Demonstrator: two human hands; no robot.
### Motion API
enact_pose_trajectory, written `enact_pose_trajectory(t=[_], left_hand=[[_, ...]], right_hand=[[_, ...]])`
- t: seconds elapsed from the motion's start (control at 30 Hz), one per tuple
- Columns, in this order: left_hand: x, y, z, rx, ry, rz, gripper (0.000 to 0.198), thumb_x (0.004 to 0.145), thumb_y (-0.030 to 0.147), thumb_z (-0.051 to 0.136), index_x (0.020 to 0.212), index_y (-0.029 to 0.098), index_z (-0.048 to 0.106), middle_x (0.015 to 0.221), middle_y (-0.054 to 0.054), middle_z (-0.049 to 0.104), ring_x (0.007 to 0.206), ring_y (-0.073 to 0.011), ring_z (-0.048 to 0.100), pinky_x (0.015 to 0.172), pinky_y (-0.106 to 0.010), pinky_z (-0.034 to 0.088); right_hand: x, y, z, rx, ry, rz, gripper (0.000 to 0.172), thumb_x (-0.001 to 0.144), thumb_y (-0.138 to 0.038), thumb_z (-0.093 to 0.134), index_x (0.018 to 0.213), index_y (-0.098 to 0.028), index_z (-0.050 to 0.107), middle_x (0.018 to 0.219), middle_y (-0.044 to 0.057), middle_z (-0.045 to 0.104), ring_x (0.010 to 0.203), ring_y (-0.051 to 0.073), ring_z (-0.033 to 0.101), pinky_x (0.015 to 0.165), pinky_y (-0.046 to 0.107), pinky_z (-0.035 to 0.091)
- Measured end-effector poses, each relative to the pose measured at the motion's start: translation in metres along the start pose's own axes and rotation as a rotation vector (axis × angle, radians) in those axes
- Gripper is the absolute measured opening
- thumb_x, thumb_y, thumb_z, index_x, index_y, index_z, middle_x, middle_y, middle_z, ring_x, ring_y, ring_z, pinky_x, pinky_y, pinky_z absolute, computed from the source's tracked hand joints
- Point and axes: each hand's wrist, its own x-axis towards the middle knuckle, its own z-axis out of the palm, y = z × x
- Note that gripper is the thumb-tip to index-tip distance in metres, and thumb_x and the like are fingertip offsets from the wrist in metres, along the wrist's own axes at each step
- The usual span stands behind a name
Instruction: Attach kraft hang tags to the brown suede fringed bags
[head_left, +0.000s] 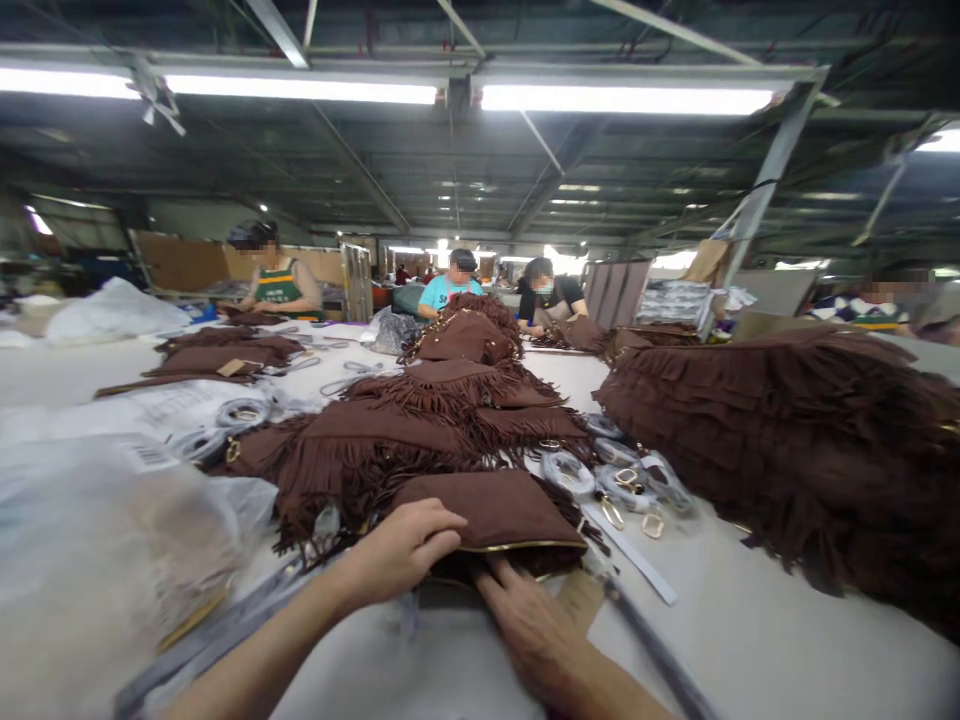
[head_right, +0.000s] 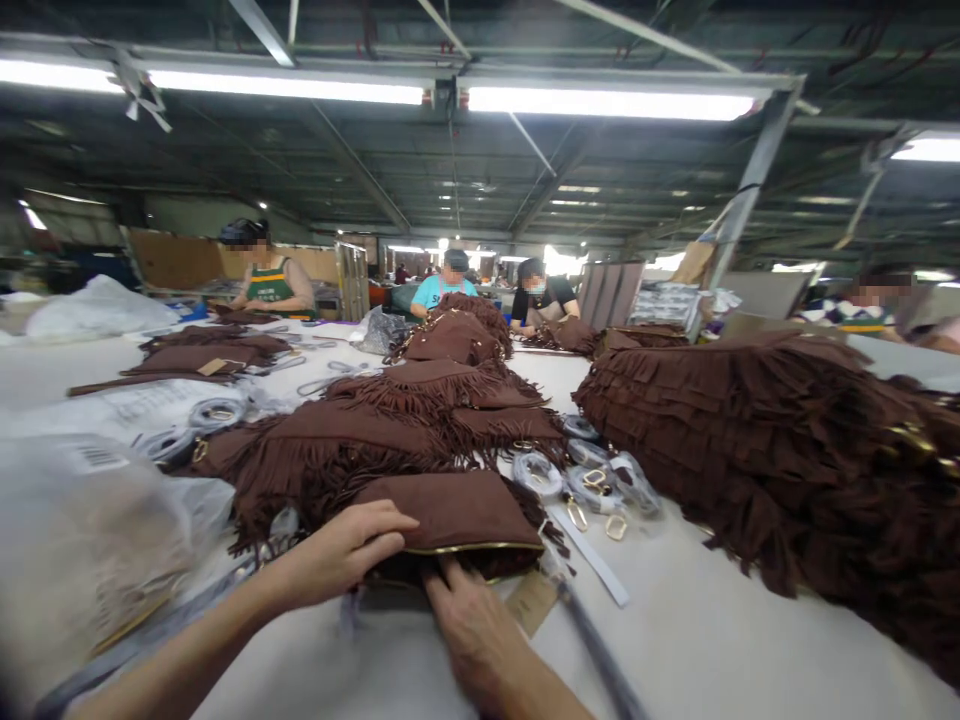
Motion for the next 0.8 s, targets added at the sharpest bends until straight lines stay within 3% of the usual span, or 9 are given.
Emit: enact_pose_trajectory(t=[0.07,0.13,0.2,0.3,0.43,0.47,0.53,0.67,0.8], left_hand=[[-0.015,-0.007,-0.013,-0.028,0.055,-0.076,0.031,0.093,0.025,0.039,0.101,0.018,0.068,0.100,-0.006,0.068,0.095,-0.0198,0.061,0.087,-0.029,0.046],[-0.032,-0.011,-0.023,0.030,0.058,-0.180,0.026,0.086,0.021,0.041,0.092,0.018,0.066,0.094,-0.005,0.068,0.089,-0.0201,0.061,0.082,-0.029,0.047],[-0.048,-0.010,-0.025,0.092,0.007,-0.246,0.020,0.078,0.019,0.045,0.088,0.019,0.063,0.091,-0.004,0.067,0.085,-0.0205,0.060,0.077,-0.029,0.046],[-0.059,-0.004,-0.014,0.112,-0.022,-0.271,0.014,0.075,0.021,0.051,0.087,0.021,0.058,0.089,-0.002,0.067,0.085,-0.0222,0.061,0.075,-0.029,0.044],[-0.058,-0.008,0.006,0.092,0.086,-0.284,0.005,0.082,0.025,0.046,0.082,0.023,0.050,0.081,0.000,0.067,0.079,-0.0216,0.062,0.070,-0.027,0.042],[-0.056,-0.012,0.009,0.090,0.097,-0.287,0.006,0.082,0.026,0.044,0.080,0.024,0.049,0.077,0.000,0.066,0.076,-0.0207,0.062,0.068,-0.027,0.041],[-0.053,-0.021,0.008,0.092,0.077,-0.277,0.009,0.083,0.029,0.042,0.077,0.024,0.047,0.072,0.001,0.065,0.070,-0.0194,0.061,0.064,-0.025,0.041],[-0.052,-0.032,-0.001,0.115,-0.035,-0.240,0.020,0.085,0.038,0.038,0.073,0.024,0.046,0.072,-0.002,0.065,0.070,-0.0196,0.062,0.064,-0.024,0.042],[-0.064,-0.046,-0.007,0.161,-0.045,-0.253,0.022,0.085,0.039,0.040,0.071,0.024,0.046,0.069,-0.001,0.064,0.066,-0.0196,0.061,0.062,-0.025,0.041]], right_hand=[[-0.016,0.009,0.004,-0.027,0.098,-0.156,0.069,0.071,0.004,0.043,0.138,-0.012,0.051,0.143,0.020,0.051,0.124,0.029,0.056,0.102,0.040,0.050],[-0.026,0.012,0.004,0.070,0.191,-0.202,0.056,0.078,0.000,0.041,0.129,-0.016,0.058,0.133,0.018,0.060,0.117,0.029,0.060,0.096,0.041,0.054],[-0.029,0.005,0.001,0.250,0.215,-0.149,0.038,0.086,-0.007,0.042,0.113,-0.021,0.064,0.109,0.010,0.071,0.098,0.026,0.067,0.083,0.035,0.057],[-0.018,-0.029,0.005,0.406,0.187,-0.074,0.016,0.090,-0.019,0.054,0.101,-0.026,0.063,0.085,-0.001,0.073,0.076,0.019,0.070,0.066,0.024,0.055],[0.013,-0.077,0.019,0.542,0.213,0.155,0.036,0.072,-0.017,0.074,0.105,-0.020,0.060,0.093,0.003,0.074,0.085,0.022,0.071,0.072,0.025,0.055],[0.020,-0.084,0.020,0.562,0.229,0.216,0.032,0.074,-0.015,0.072,0.103,-0.019,0.059,0.095,0.003,0.074,0.087,0.021,0.071,0.073,0.025,0.055],[0.030,-0.090,0.014,0.465,0.231,0.245,0.017,0.080,-0.010,0.065,0.095,-0.019,0.061,0.090,0.002,0.075,0.081,0.019,0.072,0.067,0.023,0.055],[0.029,-0.086,-0.014,-0.025,0.123,0.154,0.009,0.085,-0.021,0.066,0.094,-0.020,0.066,0.079,0.003,0.077,0.066,0.024,0.074,0.053,0.028,0.055],[0.004,-0.047,-0.042,-0.226,0.057,0.137,0.007,0.072,-0.018,0.075,0.076,-0.020,0.070,0.067,0.005,0.076,0.057,0.028,0.073,0.043,0.029,0.051]])
